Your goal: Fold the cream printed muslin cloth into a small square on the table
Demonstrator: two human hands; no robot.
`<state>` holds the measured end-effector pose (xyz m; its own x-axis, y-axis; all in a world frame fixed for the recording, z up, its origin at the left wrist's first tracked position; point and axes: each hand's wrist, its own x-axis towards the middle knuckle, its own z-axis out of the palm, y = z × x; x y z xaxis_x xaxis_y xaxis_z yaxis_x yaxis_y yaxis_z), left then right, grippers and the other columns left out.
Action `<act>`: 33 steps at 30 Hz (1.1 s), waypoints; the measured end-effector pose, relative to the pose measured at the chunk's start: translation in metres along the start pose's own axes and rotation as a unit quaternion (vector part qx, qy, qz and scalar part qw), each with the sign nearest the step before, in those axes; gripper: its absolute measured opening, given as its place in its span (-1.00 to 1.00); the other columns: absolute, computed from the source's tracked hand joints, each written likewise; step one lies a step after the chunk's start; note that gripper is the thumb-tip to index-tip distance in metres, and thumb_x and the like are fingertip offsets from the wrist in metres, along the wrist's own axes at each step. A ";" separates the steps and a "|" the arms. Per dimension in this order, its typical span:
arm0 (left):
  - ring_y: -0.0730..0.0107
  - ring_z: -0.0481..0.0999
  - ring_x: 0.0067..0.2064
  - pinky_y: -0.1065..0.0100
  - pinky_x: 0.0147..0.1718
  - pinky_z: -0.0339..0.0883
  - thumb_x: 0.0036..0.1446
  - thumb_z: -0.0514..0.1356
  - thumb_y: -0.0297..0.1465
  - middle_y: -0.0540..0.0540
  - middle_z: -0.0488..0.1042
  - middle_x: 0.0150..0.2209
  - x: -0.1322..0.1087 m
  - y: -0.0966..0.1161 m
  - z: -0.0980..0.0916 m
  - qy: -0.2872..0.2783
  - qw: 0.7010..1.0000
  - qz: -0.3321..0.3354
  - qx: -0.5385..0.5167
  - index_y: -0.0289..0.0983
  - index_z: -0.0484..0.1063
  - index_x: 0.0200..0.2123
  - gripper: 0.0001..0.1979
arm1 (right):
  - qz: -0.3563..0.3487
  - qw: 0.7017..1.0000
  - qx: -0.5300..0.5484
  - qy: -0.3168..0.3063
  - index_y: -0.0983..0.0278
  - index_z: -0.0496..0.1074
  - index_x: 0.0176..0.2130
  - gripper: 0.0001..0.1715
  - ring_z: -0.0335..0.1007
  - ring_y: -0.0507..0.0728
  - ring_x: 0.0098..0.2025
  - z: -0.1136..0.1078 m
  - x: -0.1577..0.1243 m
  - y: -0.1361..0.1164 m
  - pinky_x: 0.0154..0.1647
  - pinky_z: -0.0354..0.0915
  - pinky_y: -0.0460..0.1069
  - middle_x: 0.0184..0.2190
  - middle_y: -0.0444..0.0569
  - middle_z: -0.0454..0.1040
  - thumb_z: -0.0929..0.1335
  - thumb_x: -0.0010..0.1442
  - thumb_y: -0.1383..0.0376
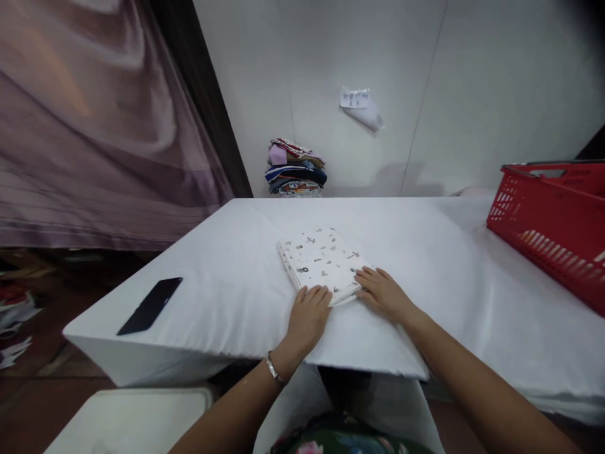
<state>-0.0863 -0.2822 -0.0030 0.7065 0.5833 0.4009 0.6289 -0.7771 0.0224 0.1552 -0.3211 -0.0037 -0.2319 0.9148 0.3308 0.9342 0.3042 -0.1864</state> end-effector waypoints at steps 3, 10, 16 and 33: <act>0.21 0.27 0.16 0.01 0.15 0.06 0.21 0.02 -0.43 -0.14 0.36 0.11 -0.007 -0.001 -0.003 -0.006 1.000 -0.003 -0.008 -0.20 0.28 0.07 -0.65 | 0.001 1.000 0.008 -0.017 0.15 0.28 0.14 -0.50 0.05 0.23 0.25 0.000 -0.002 0.003 0.20 0.03 0.27 0.18 0.02 0.25 0.15 0.29 0.06; 0.25 0.26 0.17 0.06 0.15 0.05 0.23 0.02 -0.37 -0.11 0.38 0.09 -0.034 -0.011 -0.019 0.007 0.996 -0.044 -0.072 -0.21 0.32 0.05 -0.68 | -0.002 1.000 0.010 -0.016 0.17 0.32 0.11 -0.51 0.05 0.21 0.25 0.005 -0.004 0.008 0.20 0.03 0.26 0.17 -0.02 0.25 0.14 0.30 0.08; 0.32 0.45 -0.06 0.22 -0.04 0.28 0.21 0.05 -0.31 -0.04 0.53 -0.15 -0.036 -0.032 -0.029 0.064 0.975 -0.125 -0.174 -0.16 0.48 -0.24 -0.79 | 0.016 1.000 0.016 0.001 0.14 0.40 0.03 -0.56 0.13 0.21 0.21 0.005 -0.002 0.007 0.17 0.08 0.27 0.11 -0.03 0.34 0.13 0.30 0.12; 0.13 0.09 0.25 0.07 0.20 -0.06 0.20 0.03 -0.21 -0.20 0.22 0.20 0.038 -0.055 0.006 -0.030 0.986 -0.131 -0.103 -0.28 0.29 0.07 -0.57 | -0.071 0.993 0.008 -0.097 0.16 0.15 0.23 -0.40 -0.09 0.23 0.30 0.018 0.014 -0.042 0.26 -0.13 0.28 0.27 0.02 0.04 0.17 0.27 0.03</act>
<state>-0.0918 -0.2161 0.0057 0.5512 0.7779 0.3016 0.7168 -0.6265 0.3060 0.1081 -0.3162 -0.0076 -0.4104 0.8958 0.1706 0.8841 0.4367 -0.1664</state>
